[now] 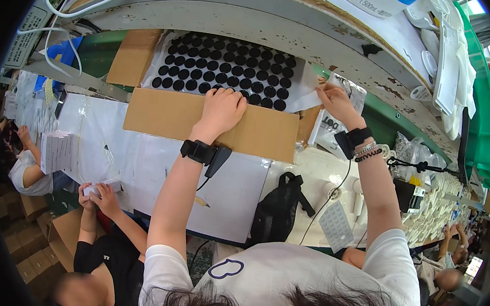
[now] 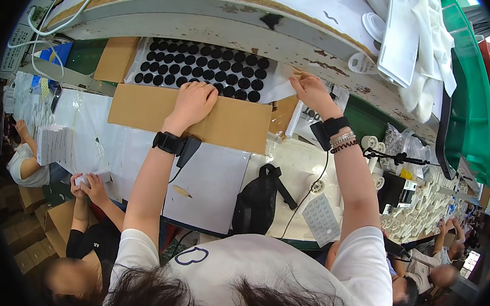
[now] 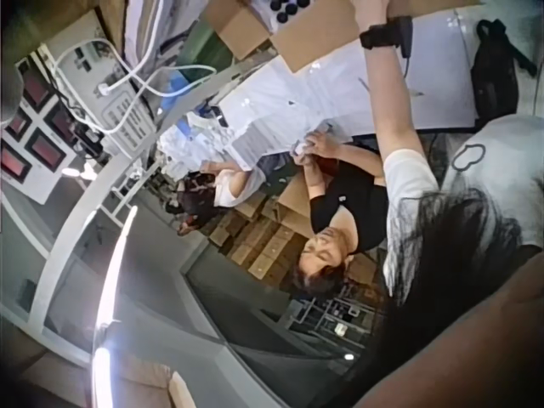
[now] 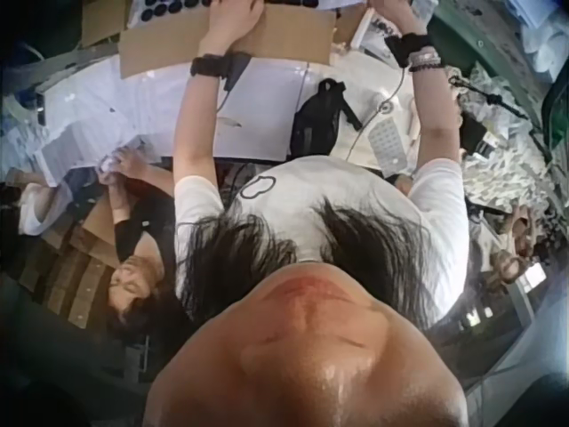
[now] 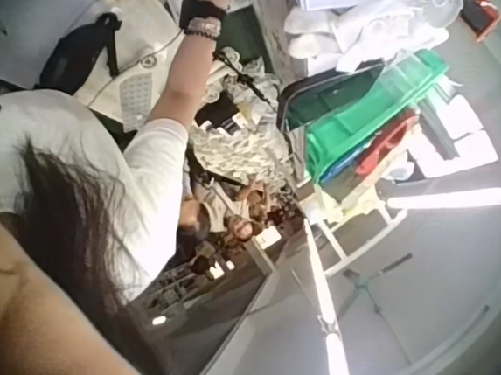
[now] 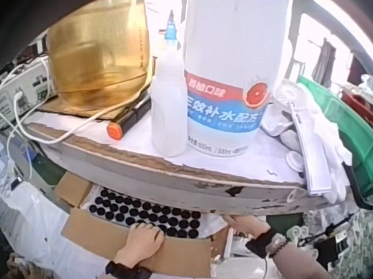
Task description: Assembling small black caps and components onto white plastic housings at a factory workstation.
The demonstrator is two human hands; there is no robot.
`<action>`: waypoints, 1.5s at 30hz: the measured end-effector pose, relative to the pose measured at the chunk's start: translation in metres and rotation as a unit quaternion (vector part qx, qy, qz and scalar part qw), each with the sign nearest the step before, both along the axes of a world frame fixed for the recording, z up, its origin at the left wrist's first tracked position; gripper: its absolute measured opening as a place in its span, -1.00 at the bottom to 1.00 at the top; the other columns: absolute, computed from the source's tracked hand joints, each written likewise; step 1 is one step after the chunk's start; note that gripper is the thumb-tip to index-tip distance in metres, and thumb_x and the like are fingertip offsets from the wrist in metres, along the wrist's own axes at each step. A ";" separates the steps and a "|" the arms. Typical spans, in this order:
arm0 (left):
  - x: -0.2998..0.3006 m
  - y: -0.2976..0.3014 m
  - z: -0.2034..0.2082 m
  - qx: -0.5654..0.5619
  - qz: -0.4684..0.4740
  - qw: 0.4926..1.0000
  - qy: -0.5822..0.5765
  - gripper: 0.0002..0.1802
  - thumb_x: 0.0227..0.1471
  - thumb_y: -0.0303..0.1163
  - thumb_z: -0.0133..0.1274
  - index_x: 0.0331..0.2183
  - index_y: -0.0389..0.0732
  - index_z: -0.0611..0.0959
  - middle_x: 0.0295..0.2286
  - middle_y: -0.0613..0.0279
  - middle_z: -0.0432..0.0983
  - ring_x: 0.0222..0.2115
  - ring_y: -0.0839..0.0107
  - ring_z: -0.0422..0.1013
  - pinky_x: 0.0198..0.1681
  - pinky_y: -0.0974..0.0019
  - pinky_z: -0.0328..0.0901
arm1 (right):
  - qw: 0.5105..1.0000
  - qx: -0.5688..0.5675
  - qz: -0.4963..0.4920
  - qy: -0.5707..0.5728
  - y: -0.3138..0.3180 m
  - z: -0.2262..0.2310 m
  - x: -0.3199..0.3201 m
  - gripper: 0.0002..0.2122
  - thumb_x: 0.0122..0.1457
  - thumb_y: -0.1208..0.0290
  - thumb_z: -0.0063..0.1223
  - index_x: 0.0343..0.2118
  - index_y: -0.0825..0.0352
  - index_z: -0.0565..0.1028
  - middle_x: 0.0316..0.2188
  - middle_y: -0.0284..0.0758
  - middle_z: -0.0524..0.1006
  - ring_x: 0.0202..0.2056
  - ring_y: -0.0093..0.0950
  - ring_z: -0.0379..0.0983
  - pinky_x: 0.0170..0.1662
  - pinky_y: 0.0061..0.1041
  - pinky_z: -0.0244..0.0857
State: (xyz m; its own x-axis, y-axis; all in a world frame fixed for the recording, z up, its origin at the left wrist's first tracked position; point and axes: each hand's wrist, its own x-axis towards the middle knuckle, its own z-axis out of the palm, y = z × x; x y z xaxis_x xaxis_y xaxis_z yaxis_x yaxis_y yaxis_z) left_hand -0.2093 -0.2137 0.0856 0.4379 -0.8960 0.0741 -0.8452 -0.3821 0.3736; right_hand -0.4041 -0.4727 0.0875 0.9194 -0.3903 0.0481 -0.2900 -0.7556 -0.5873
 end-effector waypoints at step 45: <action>-0.151 0.040 -0.009 -0.158 -0.040 0.980 0.117 -0.61 -0.15 -0.50 0.04 -0.16 -0.24 0.45 -0.04 0.02 0.21 0.01 0.02 0.13 0.13 -0.03 -0.02 | 0.953 -0.270 0.135 -0.004 0.074 0.015 0.036 -0.79 -0.09 0.47 0.08 -0.33 0.14 0.55 -0.46 -0.34 0.45 -0.31 -0.33 0.40 -0.14 -0.35 0.23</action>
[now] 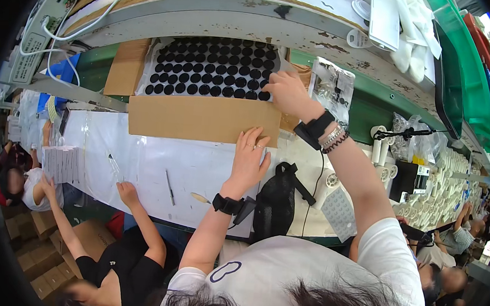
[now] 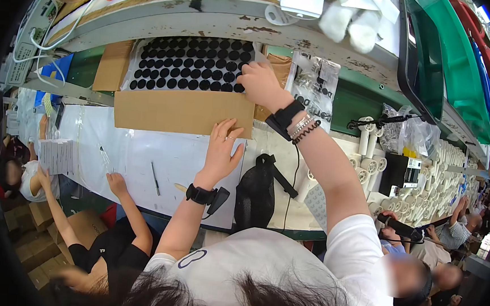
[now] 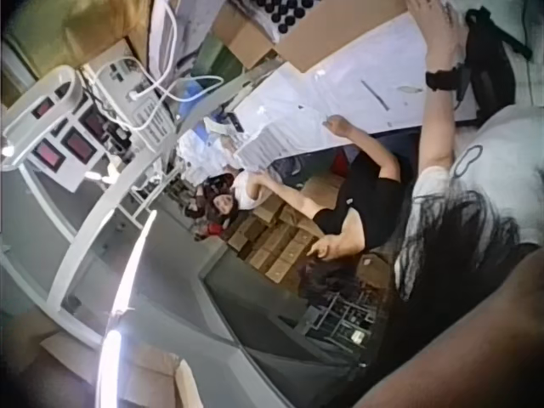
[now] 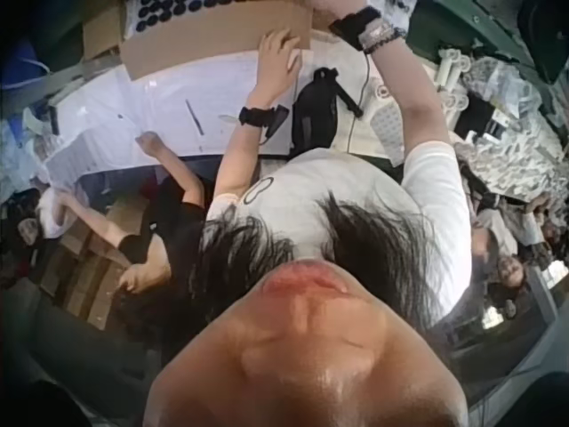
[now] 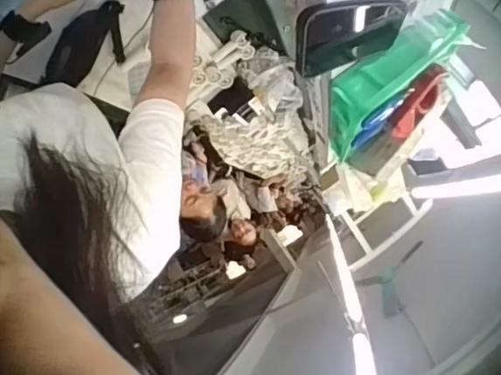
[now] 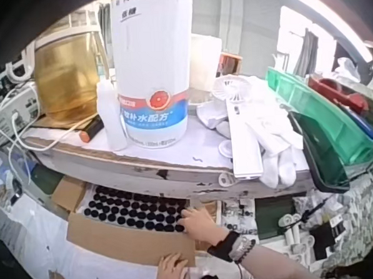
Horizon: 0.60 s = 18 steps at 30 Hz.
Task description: Assembling small black caps and components onto white plastic housings at a factory workstation.
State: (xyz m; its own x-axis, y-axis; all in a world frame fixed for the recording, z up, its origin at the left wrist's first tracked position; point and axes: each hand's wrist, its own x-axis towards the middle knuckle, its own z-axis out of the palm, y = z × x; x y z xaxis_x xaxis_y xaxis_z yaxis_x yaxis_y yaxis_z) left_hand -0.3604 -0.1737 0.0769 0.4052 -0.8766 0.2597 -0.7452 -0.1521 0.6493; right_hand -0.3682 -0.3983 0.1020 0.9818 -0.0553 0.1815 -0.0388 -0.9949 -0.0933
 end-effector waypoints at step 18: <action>0.004 -0.003 -0.012 0.007 -0.009 1.000 0.015 -0.66 -0.15 -0.50 0.04 -0.21 -0.21 0.47 -0.03 0.01 0.20 0.04 0.02 0.11 0.13 -0.03 -0.02 | 0.978 0.070 0.031 0.194 -0.019 0.000 0.026 -0.70 -0.17 0.37 0.21 -0.29 0.24 0.50 -0.40 -0.27 0.54 -0.32 -0.28 0.47 -0.29 -0.35 0.35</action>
